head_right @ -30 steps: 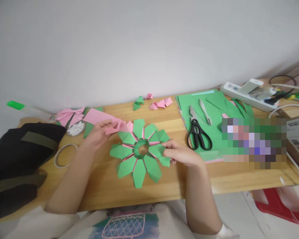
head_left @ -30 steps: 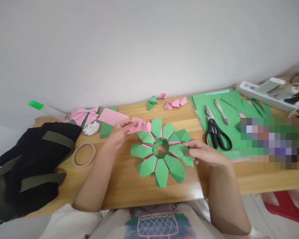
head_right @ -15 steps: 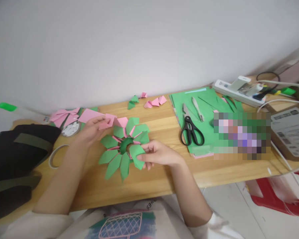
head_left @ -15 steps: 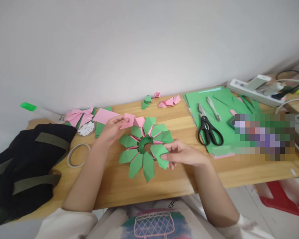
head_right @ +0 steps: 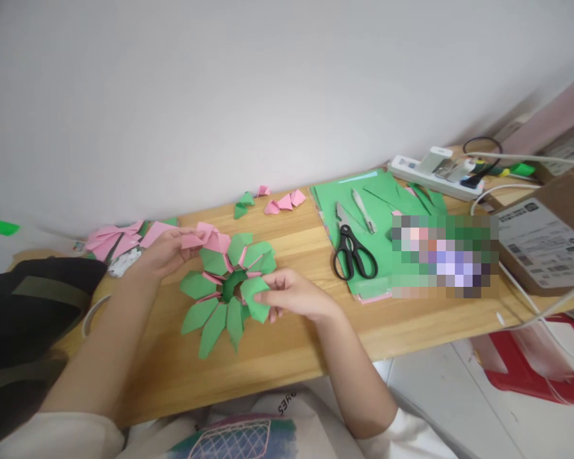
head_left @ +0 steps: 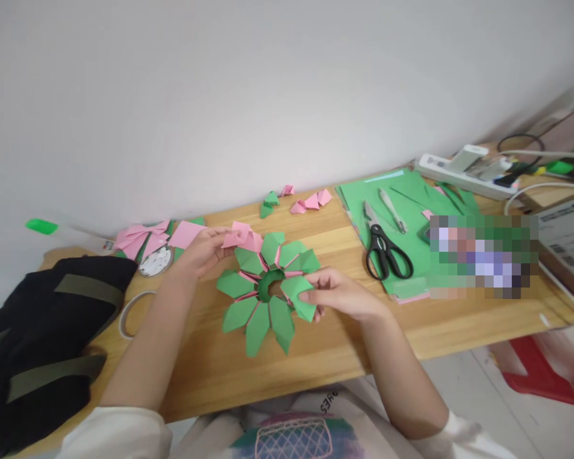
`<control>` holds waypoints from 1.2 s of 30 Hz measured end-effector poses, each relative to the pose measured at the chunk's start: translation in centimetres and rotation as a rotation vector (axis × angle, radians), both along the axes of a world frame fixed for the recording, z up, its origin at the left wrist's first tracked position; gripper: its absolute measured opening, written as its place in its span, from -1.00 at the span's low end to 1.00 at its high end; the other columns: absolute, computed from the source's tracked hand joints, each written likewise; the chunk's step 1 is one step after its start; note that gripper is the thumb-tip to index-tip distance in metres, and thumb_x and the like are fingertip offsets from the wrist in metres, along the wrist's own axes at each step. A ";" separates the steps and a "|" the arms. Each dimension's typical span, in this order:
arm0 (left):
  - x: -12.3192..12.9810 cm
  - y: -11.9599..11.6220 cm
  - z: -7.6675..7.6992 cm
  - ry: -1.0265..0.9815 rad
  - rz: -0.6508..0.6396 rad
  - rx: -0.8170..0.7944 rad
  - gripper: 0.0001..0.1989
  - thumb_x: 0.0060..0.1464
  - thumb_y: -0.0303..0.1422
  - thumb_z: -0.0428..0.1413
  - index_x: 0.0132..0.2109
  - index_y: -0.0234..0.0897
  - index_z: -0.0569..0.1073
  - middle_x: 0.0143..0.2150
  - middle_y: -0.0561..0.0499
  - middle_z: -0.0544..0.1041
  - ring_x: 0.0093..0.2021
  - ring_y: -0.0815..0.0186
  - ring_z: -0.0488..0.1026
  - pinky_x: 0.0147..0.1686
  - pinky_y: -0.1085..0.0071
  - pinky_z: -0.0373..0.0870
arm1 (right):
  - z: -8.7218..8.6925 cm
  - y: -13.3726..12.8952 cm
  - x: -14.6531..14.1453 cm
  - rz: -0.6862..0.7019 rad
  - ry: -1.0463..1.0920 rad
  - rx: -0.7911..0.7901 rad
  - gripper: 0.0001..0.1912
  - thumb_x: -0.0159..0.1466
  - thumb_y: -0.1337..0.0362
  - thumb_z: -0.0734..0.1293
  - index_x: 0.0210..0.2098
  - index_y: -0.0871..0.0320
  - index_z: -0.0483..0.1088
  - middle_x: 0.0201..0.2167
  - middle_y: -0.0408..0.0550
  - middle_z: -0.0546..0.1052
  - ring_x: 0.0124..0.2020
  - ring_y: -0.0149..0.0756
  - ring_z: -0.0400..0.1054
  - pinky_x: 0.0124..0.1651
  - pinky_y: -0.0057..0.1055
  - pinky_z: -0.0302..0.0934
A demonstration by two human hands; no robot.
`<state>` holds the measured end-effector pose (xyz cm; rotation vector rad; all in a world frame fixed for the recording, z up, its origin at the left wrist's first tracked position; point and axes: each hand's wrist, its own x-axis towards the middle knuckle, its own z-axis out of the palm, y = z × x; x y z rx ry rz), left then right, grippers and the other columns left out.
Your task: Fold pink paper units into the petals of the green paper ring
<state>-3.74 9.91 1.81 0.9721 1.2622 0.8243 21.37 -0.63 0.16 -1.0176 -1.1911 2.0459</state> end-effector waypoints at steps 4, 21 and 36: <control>-0.8 0.3 0.7 0.006 0.009 0.000 -0.86 -0.36 -0.45 0.32 -0.50 -0.36 0.56 -0.45 -0.08 0.57 -0.44 0.32 0.47 -0.45 0.44 0.46 | -0.2 0.6 0.3 -0.322 -0.048 -0.038 -0.73 -0.02 0.10 0.46 -0.47 0.20 0.49 -0.63 -0.20 0.46 -0.66 -0.51 0.24 -0.58 -0.54 0.12; -2.4 -12.1 0.1 0.112 0.169 -0.070 -0.66 -0.43 -0.20 0.44 -0.44 -0.27 0.61 -0.42 -0.03 0.62 -0.44 0.33 0.50 -0.45 0.48 0.42 | -0.8 2.1 1.7 -0.635 -0.084 -0.149 -0.78 -0.08 0.28 0.54 -0.56 0.17 0.43 -0.63 -0.19 0.49 -0.64 -0.47 0.33 -0.58 -0.53 0.24; 0.3 -18.1 -1.2 0.117 -0.419 0.625 -0.81 0.23 -0.42 0.04 -0.15 -0.19 0.57 0.23 -0.13 0.39 0.25 0.14 0.30 0.15 0.20 0.29 | -1.7 2.2 0.6 -0.628 -0.095 -0.032 -0.80 -0.10 0.34 0.52 -0.46 0.16 0.50 -0.55 -0.18 0.56 -0.57 -0.45 0.39 -0.49 -0.53 0.28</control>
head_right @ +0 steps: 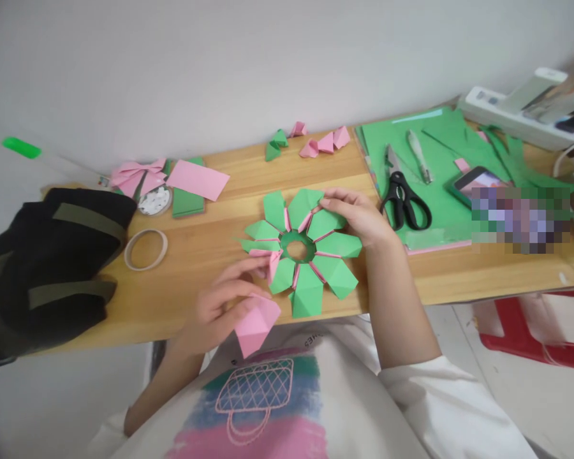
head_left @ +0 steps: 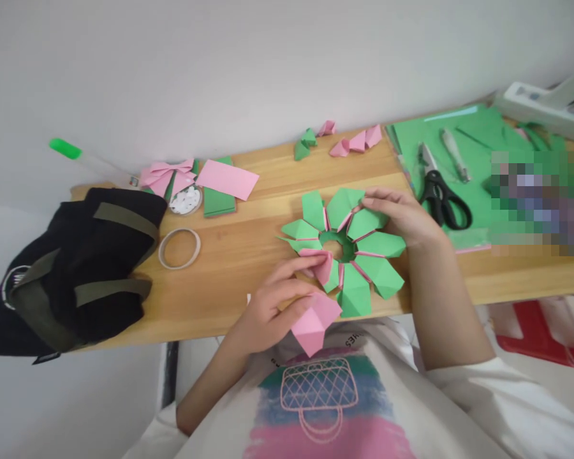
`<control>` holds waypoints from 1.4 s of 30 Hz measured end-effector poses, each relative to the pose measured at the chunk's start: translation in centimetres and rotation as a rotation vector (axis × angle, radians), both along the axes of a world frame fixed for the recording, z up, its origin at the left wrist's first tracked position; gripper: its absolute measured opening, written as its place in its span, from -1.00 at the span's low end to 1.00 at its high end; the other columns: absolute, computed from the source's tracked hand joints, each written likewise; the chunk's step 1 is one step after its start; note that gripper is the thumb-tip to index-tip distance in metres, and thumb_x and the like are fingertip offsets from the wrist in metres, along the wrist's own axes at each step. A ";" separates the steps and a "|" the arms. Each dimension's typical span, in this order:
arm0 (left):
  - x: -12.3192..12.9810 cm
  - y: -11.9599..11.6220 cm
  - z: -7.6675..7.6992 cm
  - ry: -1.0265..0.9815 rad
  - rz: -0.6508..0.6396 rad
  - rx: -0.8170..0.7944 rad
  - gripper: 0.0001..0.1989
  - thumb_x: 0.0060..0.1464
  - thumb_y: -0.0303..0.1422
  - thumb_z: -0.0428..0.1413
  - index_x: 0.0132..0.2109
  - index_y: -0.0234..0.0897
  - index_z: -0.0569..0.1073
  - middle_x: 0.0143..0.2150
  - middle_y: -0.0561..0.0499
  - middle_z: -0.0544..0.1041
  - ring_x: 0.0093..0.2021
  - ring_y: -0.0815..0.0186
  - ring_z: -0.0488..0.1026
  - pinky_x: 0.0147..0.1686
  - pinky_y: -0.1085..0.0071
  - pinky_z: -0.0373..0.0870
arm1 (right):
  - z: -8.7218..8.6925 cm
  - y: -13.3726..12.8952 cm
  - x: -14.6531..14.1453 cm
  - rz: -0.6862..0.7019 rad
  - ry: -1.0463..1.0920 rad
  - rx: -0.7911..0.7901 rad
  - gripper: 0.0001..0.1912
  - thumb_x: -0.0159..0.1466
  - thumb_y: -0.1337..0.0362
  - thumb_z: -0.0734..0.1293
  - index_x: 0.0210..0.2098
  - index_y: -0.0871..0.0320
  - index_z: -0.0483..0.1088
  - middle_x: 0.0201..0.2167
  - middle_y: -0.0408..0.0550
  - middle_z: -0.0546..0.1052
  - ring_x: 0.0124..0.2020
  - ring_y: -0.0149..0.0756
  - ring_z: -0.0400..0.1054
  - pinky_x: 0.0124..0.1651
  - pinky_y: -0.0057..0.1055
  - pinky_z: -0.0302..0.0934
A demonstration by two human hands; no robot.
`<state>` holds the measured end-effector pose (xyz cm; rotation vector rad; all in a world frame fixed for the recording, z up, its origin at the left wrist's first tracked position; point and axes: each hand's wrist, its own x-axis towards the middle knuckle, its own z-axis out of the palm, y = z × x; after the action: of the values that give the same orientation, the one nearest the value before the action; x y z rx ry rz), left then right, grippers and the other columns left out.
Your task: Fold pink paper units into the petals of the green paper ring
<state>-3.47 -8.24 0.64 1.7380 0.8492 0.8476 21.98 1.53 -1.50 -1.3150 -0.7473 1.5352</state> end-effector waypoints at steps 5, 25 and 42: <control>0.9 0.4 0.2 0.088 -0.087 0.211 -0.81 0.25 -0.45 0.00 -0.15 -0.26 0.52 0.27 -0.19 0.34 0.24 0.16 0.32 0.16 0.16 0.22 | -0.2 0.2 0.1 0.000 -0.034 -0.004 -0.77 -0.14 0.33 0.54 -0.45 0.15 0.50 -0.54 -0.16 0.57 -0.56 -0.43 0.40 -0.47 -0.53 0.31; 2.7 -0.1 1.5 0.074 -0.086 0.300 -0.84 0.25 -0.43 0.03 -0.23 -0.30 0.51 0.20 -0.18 0.44 0.06 0.21 0.40 0.06 0.19 0.33 | -0.5 0.2 0.5 0.102 -0.061 0.059 -0.79 -0.09 0.33 0.52 -0.43 0.15 0.51 -0.55 -0.18 0.56 -0.58 -0.43 0.41 -0.48 -0.51 0.31; 0.9 2.8 -0.8 -0.182 0.295 -0.014 -0.89 0.15 -0.30 0.15 -0.25 -0.19 0.55 0.23 -0.09 0.41 0.19 0.16 0.39 0.12 0.20 0.36 | -1.3 0.7 -0.2 -0.291 -0.073 0.034 -0.81 -0.16 0.33 0.46 -0.54 0.15 0.40 -0.61 -0.22 0.50 -0.58 -0.44 0.34 -0.45 -0.49 0.23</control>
<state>-2.59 -5.43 -0.14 1.5168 0.9991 1.1734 21.75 2.26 -2.80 -1.3940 -0.5946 1.2438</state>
